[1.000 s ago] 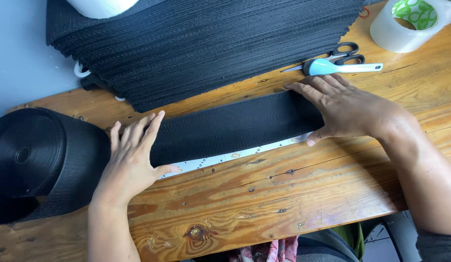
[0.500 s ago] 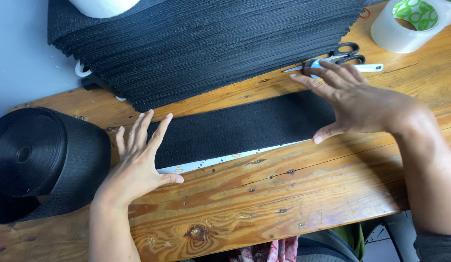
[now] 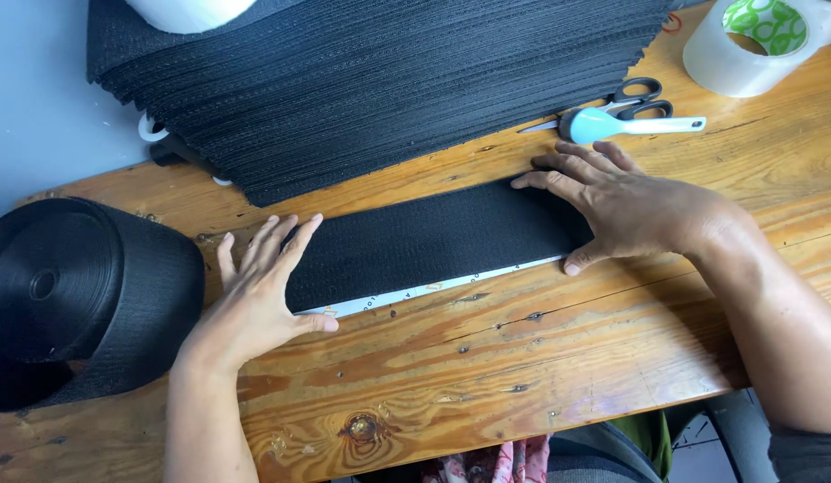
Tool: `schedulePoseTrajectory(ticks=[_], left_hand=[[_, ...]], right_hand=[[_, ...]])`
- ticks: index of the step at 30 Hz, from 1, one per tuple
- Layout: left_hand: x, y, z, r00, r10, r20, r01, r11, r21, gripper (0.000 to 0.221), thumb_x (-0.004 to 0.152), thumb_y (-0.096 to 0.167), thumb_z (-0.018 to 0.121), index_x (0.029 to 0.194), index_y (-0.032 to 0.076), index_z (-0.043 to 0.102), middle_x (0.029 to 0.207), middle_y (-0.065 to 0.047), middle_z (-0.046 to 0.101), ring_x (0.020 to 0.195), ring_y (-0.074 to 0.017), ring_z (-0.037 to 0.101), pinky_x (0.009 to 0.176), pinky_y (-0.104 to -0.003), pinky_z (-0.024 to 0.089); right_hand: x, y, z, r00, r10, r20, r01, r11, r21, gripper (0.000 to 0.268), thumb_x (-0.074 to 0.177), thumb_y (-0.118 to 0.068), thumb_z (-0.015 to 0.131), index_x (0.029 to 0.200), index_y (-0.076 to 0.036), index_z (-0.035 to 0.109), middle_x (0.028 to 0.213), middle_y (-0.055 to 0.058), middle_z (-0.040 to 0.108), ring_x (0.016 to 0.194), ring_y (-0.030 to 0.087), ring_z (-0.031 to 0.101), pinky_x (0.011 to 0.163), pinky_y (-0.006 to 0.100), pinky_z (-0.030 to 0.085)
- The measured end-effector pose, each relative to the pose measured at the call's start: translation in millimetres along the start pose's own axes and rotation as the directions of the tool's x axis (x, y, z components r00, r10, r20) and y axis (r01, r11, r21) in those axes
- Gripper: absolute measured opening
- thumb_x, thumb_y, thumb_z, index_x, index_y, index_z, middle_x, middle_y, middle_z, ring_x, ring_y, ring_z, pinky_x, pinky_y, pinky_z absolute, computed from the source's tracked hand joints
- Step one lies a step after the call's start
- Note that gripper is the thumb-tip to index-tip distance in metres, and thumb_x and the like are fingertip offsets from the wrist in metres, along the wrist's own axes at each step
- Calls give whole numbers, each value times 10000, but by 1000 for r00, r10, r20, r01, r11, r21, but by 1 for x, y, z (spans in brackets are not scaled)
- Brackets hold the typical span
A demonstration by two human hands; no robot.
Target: Applying adhesive to a black strip, attaching it to a base material, and cutting it to size with scissors.
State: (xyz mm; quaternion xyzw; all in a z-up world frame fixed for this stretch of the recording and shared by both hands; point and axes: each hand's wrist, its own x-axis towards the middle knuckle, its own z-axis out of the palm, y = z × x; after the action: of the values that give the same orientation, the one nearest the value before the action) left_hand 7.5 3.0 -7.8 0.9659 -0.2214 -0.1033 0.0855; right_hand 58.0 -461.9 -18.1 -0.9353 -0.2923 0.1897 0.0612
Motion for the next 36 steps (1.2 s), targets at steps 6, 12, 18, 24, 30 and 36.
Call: schedulePoseTrajectory(ticks=[6, 12, 18, 24, 30, 36], left_hand=[[-1, -2, -2, 998, 21, -54, -21, 1000, 2, 1177, 654, 576, 880, 1617, 247, 287, 1589, -140, 369, 1479, -277, 327, 1194, -592, -46], [-6, 3, -15, 965, 96, -244, -104, 994, -20, 855, 683, 517, 856, 1402, 172, 549, 1513, -104, 494, 1397, -250, 460, 1219, -550, 149], [-9, 8, -28, 920, 138, -367, -158, 987, -24, 701, 768, 399, 832, 1368, 106, 618, 1296, -74, 658, 1189, -268, 598, 1067, -415, 402], [-10, 5, -22, 948, 98, -304, -121, 991, -60, 814, 794, 412, 806, 1491, 95, 533, 1265, -108, 597, 1191, -296, 558, 1072, -443, 407], [-10, 13, -26, 913, 108, -394, -160, 982, -99, 393, 848, 294, 793, 1152, 75, 675, 1153, -74, 682, 1129, -250, 639, 999, -381, 465], [-11, 10, -19, 887, 73, -456, -130, 987, -95, 225, 914, 254, 757, 1050, 81, 712, 1121, -31, 780, 1032, -194, 736, 916, -361, 545]], right_hand=[[-6, 0, -11, 998, -54, -34, 57, 996, 73, 1148, 637, -466, 959, 1576, -356, 309, 1612, 74, 300, 1529, 280, 219, 1215, 533, 34], [-13, 7, -16, 989, -66, -135, 75, 995, 69, 996, 591, -443, 975, 1450, -338, 482, 1563, 96, 396, 1494, 268, 306, 1215, 473, 98], [-16, 12, -17, 987, -75, -139, 82, 996, 41, 866, 600, -495, 969, 1363, -364, 580, 1543, 142, 410, 1434, 349, 364, 1200, 444, 161], [-15, 11, -19, 965, -155, -212, 151, 988, -36, 535, 803, -560, 737, 1225, -243, 653, 1265, 22, 638, 1172, 273, 607, 1141, 422, 314], [-17, -6, -33, 978, 100, -181, -74, 987, 142, 643, 811, -308, 786, 1397, -202, 543, 1193, 61, 717, 1143, 306, 657, 950, 429, 501], [-10, 0, -24, 981, 75, -181, -71, 997, 29, 309, 945, -404, 607, 1221, -290, 689, 1076, -16, 674, 1017, 242, 680, 845, 417, 518]])
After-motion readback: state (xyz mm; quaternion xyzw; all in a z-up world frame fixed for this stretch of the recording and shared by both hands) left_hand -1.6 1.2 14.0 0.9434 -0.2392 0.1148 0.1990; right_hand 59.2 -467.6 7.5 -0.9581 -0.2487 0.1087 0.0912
